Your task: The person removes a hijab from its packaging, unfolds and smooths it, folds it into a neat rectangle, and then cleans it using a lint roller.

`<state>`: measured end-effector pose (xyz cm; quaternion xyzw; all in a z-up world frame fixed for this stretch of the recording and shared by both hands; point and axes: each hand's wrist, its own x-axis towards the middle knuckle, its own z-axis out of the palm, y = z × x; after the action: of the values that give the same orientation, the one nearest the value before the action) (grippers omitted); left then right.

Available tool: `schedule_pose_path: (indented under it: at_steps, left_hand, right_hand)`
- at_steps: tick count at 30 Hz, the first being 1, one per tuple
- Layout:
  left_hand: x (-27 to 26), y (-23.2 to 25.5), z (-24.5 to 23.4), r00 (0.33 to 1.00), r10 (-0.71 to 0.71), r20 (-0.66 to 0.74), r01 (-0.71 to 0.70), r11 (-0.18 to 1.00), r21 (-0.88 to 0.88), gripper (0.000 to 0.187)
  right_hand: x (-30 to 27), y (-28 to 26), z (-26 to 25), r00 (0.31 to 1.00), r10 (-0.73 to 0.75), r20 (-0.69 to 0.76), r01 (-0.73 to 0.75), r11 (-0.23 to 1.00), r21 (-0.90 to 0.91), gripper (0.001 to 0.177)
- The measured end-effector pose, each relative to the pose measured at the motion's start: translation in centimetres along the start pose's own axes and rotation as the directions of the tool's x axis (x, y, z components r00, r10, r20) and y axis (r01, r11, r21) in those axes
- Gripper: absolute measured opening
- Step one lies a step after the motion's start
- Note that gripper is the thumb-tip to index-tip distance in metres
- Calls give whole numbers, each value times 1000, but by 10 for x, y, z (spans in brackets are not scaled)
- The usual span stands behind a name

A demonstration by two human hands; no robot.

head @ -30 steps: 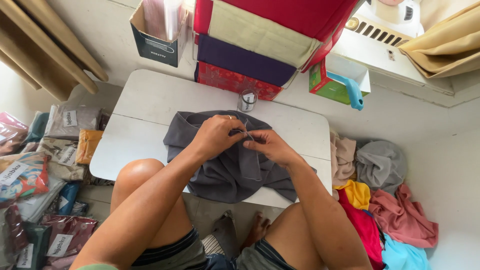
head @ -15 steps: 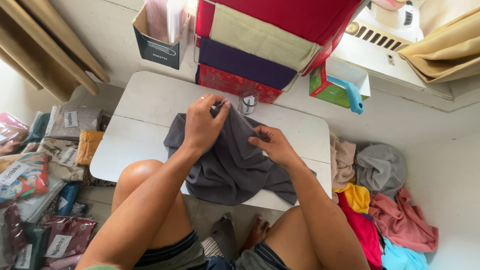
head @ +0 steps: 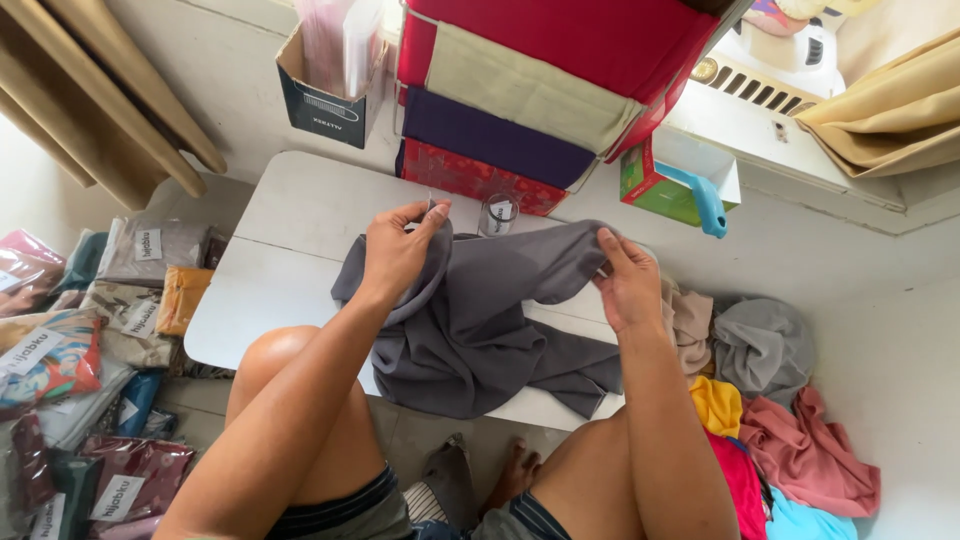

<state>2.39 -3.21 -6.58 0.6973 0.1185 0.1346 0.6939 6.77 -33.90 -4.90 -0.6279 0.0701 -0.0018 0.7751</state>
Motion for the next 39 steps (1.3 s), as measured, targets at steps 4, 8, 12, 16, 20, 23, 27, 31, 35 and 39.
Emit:
schedule_pose_path:
  at_steps: [4, 8, 12, 16, 20, 23, 27, 31, 35, 39]
  left_hand:
    - [-5, -3, 8, 998, -48, 39, 50, 998, -49, 16]
    - [-9, -2, 10, 995, -78, 67, 69, 990, 125, 23]
    - [-13, -13, 18, 995, -78, 62, 70, 990, 118, 22]
    - [-23, -2, 23, 993, -81, 88, 68, 987, 148, 14]
    - [-38, 6, 28, 991, -54, 121, 31, 982, 185, 14]
    - [-43, 5, 34, 988, -61, 144, 33, 981, 190, 14]
    - [-45, 12, 33, 984, -102, 143, 77, 982, 171, 14]
    - [-41, 0, 31, 980, -146, 138, 122, 978, 169, 14]
    - [-38, -14, 30, 956, -253, 146, 256, 967, -5, 17]
    - [-32, -31, 27, 948, -257, 188, 282, 952, -120, 21]
  right_hand:
    - [-1, 11, 0, 989, -139, -39, 126, 962, -243, 9]
    - [-18, 21, 29, 998, -42, 56, 55, 964, -261, 20]
    - [-33, 21, 49, 991, 85, 104, -58, 969, -239, 15]
    - [-37, 27, 59, 985, 119, 128, -88, 971, -221, 16]
    - [-38, 45, 65, 985, 100, 139, -61, 963, -261, 19]
    - [-44, 49, 71, 984, 78, 161, -31, 960, -278, 22]
    - [-47, 48, 79, 984, 62, 165, -18, 966, -257, 21]
    - [-48, 50, 81, 985, 47, 167, -2, 967, -256, 22]
    - [-49, 54, 82, 985, 8, 170, 36, 966, -256, 22]
    - [-53, 51, 87, 978, -25, 206, 73, 970, -230, 22]
